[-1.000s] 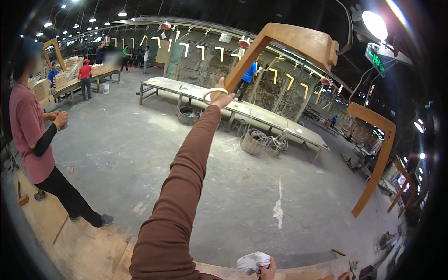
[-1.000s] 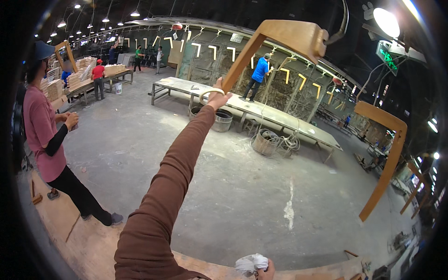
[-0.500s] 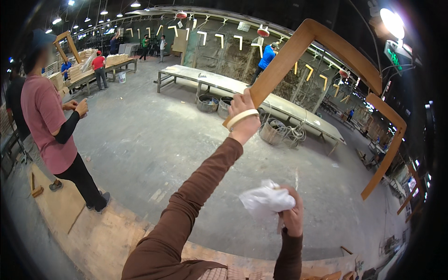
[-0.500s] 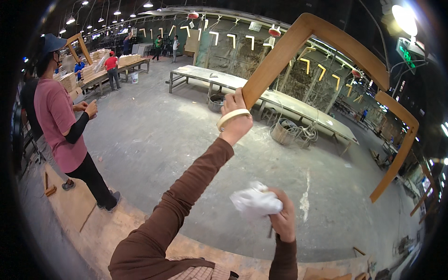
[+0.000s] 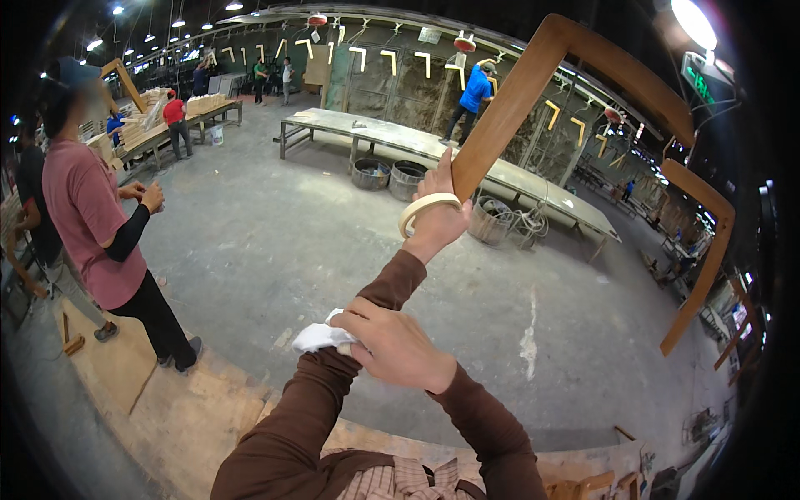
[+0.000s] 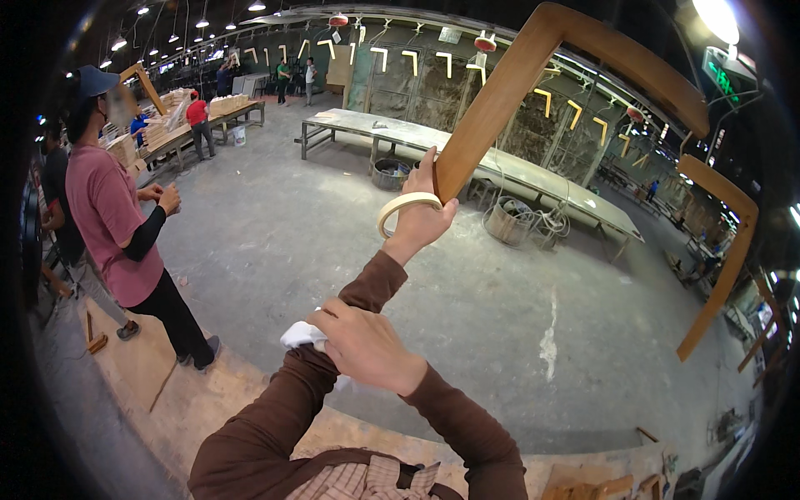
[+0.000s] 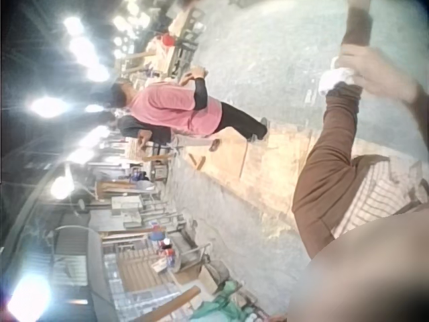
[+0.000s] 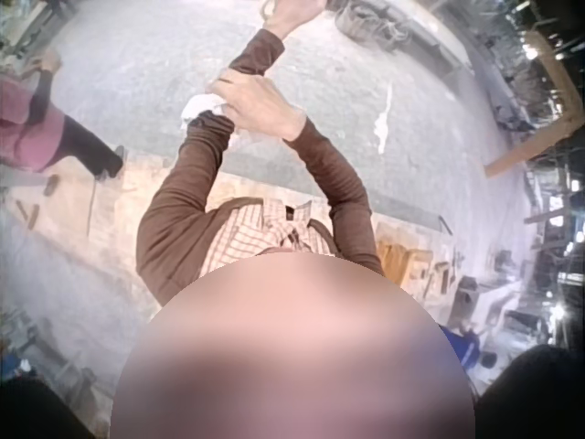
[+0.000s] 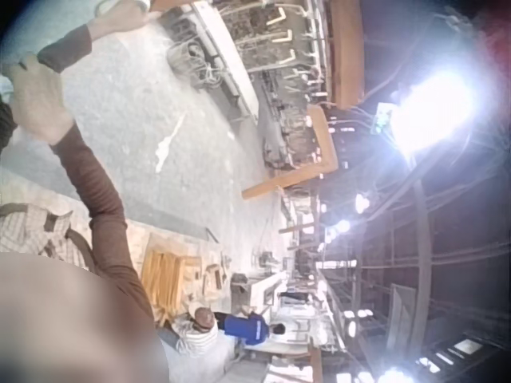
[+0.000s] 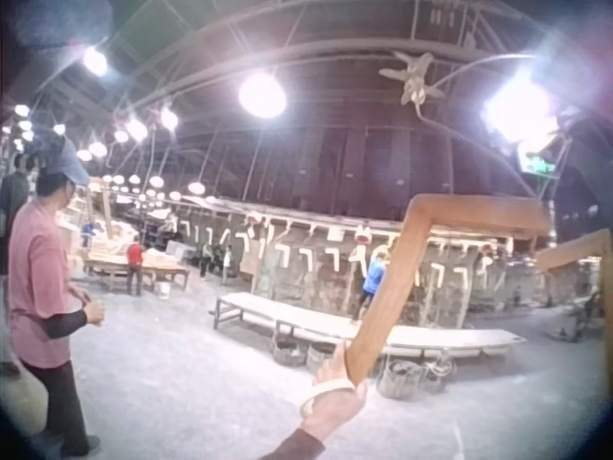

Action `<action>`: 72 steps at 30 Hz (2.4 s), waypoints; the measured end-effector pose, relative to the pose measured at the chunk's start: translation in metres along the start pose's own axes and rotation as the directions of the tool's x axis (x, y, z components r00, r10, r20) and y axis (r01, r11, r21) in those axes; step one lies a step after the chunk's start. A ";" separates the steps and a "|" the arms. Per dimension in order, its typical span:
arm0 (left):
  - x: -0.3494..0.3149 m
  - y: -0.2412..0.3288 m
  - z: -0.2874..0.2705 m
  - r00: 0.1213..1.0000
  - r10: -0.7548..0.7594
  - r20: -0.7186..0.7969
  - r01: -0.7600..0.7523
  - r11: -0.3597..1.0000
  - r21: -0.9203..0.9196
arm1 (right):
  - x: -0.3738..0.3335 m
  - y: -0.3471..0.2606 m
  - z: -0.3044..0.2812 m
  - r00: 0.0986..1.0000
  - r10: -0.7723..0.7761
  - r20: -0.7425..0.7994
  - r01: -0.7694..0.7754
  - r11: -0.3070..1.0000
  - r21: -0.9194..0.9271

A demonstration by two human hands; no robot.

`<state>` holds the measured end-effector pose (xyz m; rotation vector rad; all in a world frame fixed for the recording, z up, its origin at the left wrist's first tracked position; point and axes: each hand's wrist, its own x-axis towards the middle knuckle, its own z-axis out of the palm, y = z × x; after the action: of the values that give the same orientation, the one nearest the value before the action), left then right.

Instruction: The person repeatedly picks up L-shaped wooden frames, applies masking tape to edges, and places them on a workbench. The person also wipes the frames with a cloth and handles a roll of tape and a small metal tool.

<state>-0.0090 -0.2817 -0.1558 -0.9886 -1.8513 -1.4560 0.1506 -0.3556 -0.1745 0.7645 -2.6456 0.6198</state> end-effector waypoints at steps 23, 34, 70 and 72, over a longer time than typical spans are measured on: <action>-0.025 -0.003 -0.053 0.929 0.003 0.371 0.369 0.090 -0.925 | -0.174 0.063 -0.002 0.877 0.423 -0.226 -0.293 0.846 0.446; -0.108 0.033 -0.019 0.641 0.256 0.723 0.680 -0.626 -0.381 | -0.136 0.057 -0.004 0.684 0.446 -0.577 -0.290 0.892 0.346; -0.179 0.069 0.027 0.268 0.099 0.958 0.822 0.495 -0.281 | -0.210 0.092 -0.010 0.500 0.400 -0.768 -0.495 0.860 0.125; -0.176 0.066 0.020 0.286 0.136 0.949 0.648 0.702 -0.296 | -0.211 0.091 -0.008 0.535 0.392 -0.748 -0.462 0.877 0.129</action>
<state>0.1441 -0.2888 -0.2661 -2.4332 -2.3866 -2.0665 0.2714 -0.1924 -0.2830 -0.2159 -1.9944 0.7321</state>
